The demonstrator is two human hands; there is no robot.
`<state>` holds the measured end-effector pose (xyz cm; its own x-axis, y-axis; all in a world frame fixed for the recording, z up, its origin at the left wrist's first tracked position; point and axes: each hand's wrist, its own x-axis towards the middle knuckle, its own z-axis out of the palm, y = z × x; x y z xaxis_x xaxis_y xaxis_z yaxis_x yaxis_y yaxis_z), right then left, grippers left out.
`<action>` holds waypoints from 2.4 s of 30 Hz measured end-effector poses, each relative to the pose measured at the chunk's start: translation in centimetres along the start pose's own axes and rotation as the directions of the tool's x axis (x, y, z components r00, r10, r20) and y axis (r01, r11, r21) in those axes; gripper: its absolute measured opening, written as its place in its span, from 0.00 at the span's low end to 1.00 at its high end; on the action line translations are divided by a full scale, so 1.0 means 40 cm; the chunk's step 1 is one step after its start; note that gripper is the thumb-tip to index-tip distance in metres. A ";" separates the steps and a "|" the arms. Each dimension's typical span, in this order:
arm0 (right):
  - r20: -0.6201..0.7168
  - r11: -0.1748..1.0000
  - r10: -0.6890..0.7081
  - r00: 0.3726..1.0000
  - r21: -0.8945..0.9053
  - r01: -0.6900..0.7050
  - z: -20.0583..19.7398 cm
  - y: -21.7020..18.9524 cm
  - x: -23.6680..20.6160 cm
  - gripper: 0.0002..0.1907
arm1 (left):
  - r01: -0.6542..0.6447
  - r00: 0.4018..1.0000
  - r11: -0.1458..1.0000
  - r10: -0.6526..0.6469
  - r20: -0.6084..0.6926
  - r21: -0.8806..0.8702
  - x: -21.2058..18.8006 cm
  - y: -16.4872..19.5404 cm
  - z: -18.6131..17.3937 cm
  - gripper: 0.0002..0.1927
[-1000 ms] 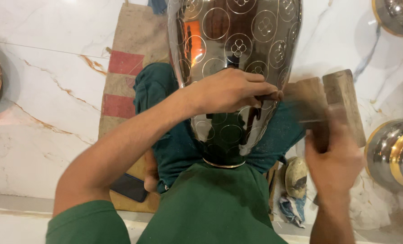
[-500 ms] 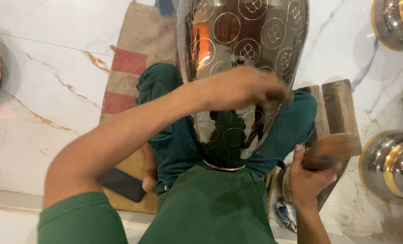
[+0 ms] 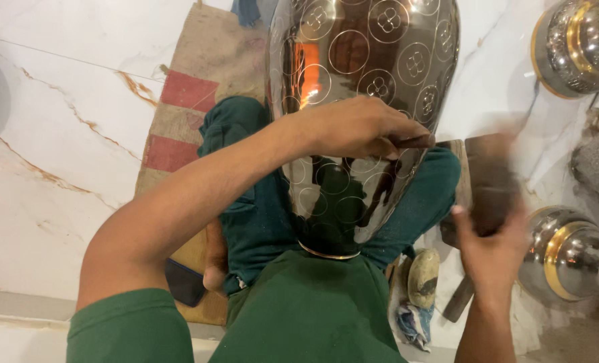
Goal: The person sits on the floor with a large brass vase held between their legs and hammering a punch held against the vase surface with a mallet to emboss circular decorative patterns. The person then traces the pattern lines with a small pointed hand tool, working around the vase surface.
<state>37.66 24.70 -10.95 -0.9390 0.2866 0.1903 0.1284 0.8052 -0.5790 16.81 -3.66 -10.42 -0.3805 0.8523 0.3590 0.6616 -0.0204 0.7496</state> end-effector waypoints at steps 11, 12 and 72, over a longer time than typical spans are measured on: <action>0.100 0.970 -0.143 0.985 -0.182 0.159 -0.083 -0.121 0.097 0.42 | 0.034 0.986 0.994 -0.016 -0.167 0.104 -0.051 0.000 0.023 0.24; 0.098 0.964 -0.146 0.984 -0.210 0.164 -0.092 -0.158 0.114 0.42 | 0.043 0.976 0.997 -0.028 -0.215 0.063 -0.062 0.002 0.031 0.23; 0.593 0.116 -0.612 0.524 -0.588 0.801 -0.272 -0.526 0.337 0.37 | 0.433 0.236 0.854 -0.418 -0.877 -0.290 0.029 0.129 0.320 0.09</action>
<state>25.78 17.28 12.44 -0.7596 -0.6502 -0.0164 -0.5494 0.6280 0.5512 28.08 3.92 -13.25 -0.9331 -0.2487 0.2596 0.2128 0.2000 0.9564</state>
